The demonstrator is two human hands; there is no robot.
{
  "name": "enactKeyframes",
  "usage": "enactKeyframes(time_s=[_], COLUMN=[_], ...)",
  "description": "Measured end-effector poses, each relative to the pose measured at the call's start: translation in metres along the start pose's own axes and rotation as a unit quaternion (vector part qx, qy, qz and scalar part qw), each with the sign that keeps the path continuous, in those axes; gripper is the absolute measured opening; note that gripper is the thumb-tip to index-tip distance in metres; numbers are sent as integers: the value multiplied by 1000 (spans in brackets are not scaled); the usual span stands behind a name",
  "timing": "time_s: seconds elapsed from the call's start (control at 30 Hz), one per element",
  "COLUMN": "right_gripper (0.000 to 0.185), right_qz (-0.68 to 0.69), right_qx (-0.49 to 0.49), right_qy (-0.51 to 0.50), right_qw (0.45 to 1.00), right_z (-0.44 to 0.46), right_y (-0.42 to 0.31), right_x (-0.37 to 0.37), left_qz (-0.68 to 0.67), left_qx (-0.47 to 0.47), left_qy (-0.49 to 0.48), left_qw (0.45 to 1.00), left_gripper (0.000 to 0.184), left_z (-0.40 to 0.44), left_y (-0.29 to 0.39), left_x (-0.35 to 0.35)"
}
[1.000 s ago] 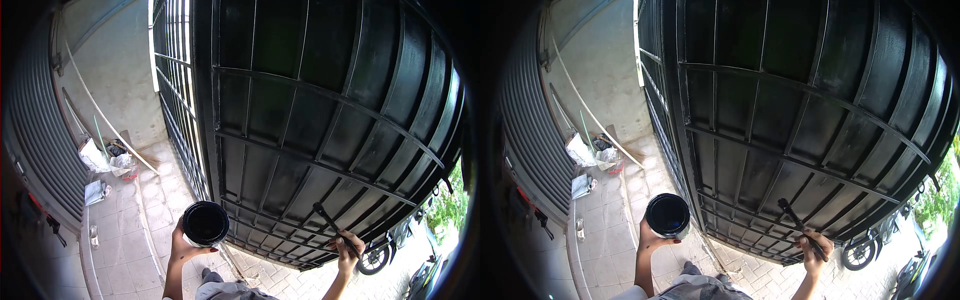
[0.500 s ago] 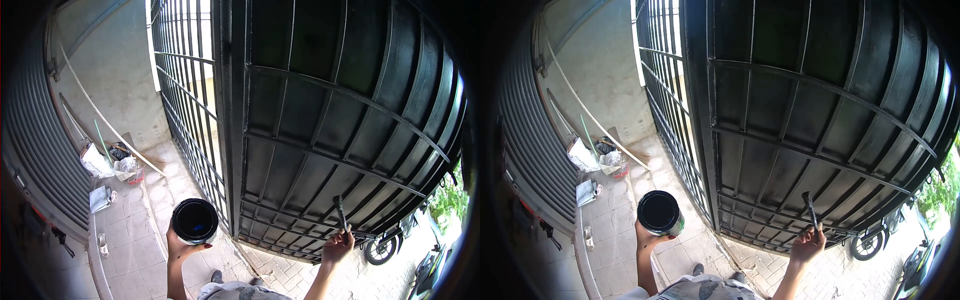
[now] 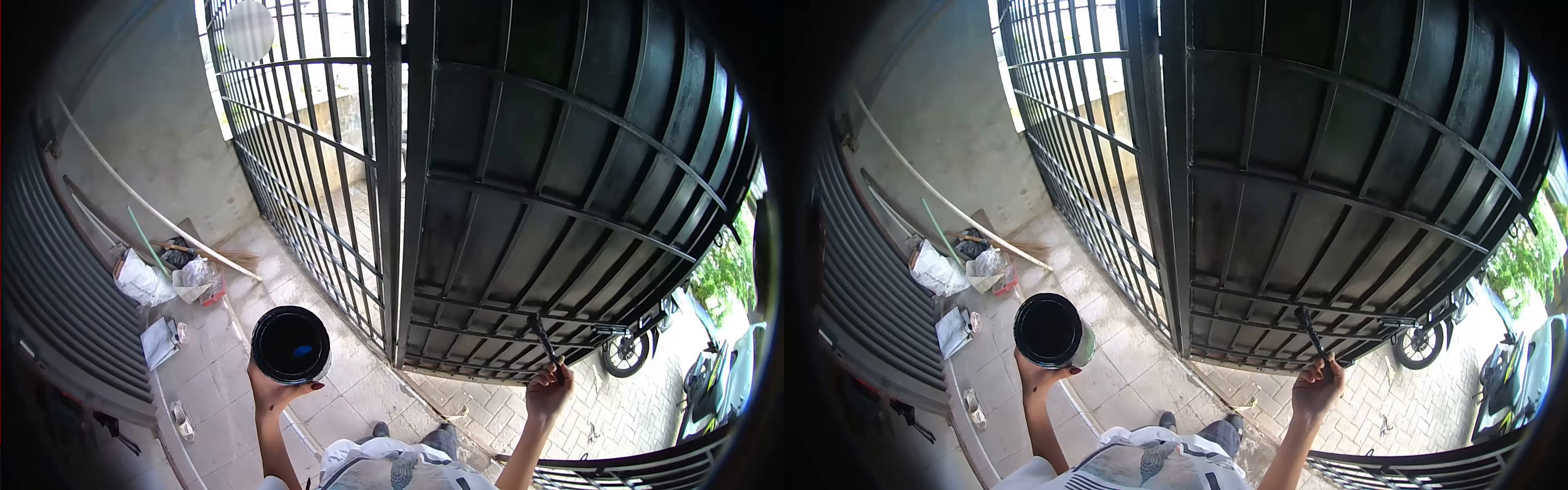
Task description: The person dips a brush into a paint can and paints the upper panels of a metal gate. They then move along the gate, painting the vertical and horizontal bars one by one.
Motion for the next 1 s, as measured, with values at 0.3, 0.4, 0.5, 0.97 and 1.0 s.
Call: enactKeyframes(time_s=[0.3, 0.4, 0.5, 0.97, 1.0], right_gripper=[15, 16, 16, 29, 29], right_qz=[3, -19, -41, -203, -243], right_qx=[88, 141, 185, 356, 351], right_qy=[67, 87, 97, 168, 120], right_qw=[994, 986, 977, 897, 896], right_z=[-66, -82, -99, -106, -104], right_y=[-26, -41, -50, -57, -56], right_x=[18, 11, 7, -43, -49], left_qz=[-75, -65, -111, -28, -41], left_qx=[21, -20, 28, -117, -123], left_qy=[-86, -123, -141, -109, -110], left_qw=[993, 990, 983, 987, 985], left_gripper=[88, 92, 97, 99, 99], left_z=[33, 47, 54, 78, 80], left_y=[-31, -28, -45, -30, -27], left_x=[-23, -34, -45, -36, -36])
Point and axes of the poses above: each hand's wrist, its own z-axis towards the middle knuckle, its own x-axis out of the back of the hand, y = z × x, the point moved 6 cm from there along z, towards the middle knuckle, and after that the axes turned 14 degrees about -y, right-handed, at the moved point
